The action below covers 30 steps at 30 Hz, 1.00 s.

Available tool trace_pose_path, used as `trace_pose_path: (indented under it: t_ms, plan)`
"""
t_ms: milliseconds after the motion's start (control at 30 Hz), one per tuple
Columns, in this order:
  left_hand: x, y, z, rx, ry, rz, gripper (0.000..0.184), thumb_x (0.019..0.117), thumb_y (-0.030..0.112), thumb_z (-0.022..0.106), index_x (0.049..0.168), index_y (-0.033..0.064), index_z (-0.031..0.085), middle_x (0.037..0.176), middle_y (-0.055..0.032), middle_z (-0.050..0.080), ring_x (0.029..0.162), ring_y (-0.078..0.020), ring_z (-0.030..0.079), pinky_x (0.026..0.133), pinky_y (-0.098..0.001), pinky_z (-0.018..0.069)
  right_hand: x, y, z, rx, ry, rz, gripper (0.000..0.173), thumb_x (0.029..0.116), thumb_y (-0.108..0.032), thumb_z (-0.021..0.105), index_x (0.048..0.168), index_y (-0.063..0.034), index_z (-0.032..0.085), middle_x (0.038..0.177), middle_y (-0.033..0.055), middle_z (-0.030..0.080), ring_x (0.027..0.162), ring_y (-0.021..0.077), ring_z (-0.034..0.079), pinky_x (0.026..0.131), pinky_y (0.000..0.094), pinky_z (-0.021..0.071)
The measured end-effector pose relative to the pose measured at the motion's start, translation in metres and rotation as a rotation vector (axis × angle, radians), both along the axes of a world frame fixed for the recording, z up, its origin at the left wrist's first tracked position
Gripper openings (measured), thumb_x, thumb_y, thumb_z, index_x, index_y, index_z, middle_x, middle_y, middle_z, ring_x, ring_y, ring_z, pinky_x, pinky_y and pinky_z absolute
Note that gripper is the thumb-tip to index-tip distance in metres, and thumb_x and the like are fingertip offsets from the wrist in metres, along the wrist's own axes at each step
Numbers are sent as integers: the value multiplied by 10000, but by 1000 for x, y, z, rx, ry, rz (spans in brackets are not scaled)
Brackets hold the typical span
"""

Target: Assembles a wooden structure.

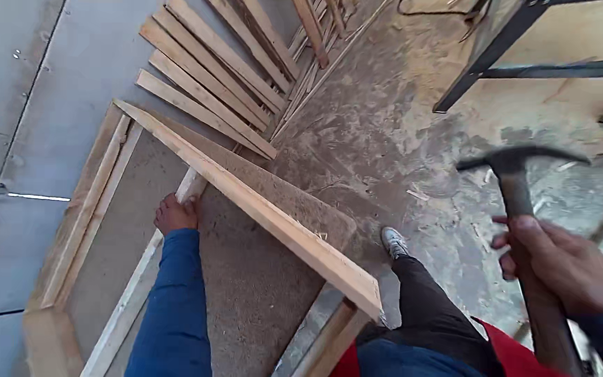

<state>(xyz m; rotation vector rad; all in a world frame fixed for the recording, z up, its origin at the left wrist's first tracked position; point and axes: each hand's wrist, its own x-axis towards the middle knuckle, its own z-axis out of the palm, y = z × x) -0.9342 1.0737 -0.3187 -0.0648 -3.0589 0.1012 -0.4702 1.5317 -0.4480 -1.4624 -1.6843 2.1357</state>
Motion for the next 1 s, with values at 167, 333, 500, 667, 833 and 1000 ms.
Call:
trace_pose_path:
  t_ms: [167,333,500,667,833,1000]
  plan:
    - [-1,3,0,-18,-18,32,590,1020,468,581,1387,10,530,1368,-305,557,1271,-506,526,1037,-723,368,-189,11,77,-200,52,223,547,1079,-572,315,1289,-152,596,681,24,545,441,134,514,395,319,504]
    - [-1,2,-7,-22,44,43,586,1009,473,594,1380,21,544,1355,-286,565,1252,-494,532,1032,-701,378,-332,-19,105,-366,387,216,677,1059,-648,177,1168,-132,602,631,-19,512,420,113,496,378,308,495]
    - [-2,2,-10,-32,71,57,582,998,492,600,1361,39,558,1333,-258,581,1244,-468,541,1047,-673,380,-374,-100,101,-396,180,664,727,1057,-660,156,1084,-54,557,630,51,529,441,169,528,425,358,516]
    - [1,-6,-9,-9,71,26,593,994,477,616,1359,14,557,1302,-279,590,1218,-499,544,1008,-704,391,-382,-88,94,-455,128,906,612,1064,-615,312,1160,-88,609,657,40,544,442,136,506,415,310,490]
    - [1,-8,-14,-12,100,32,589,990,510,594,1342,38,572,1292,-259,594,1213,-474,547,1016,-684,384,-402,-104,106,-592,281,267,664,1043,-686,190,1046,-112,523,595,-2,477,411,129,493,388,319,499]
    - [2,-17,-13,-24,85,28,576,998,488,586,1359,39,563,1310,-261,587,1227,-487,540,1018,-700,387,-393,-125,100,-535,55,989,656,1060,-637,292,1123,-67,610,666,37,546,458,136,519,433,317,497]
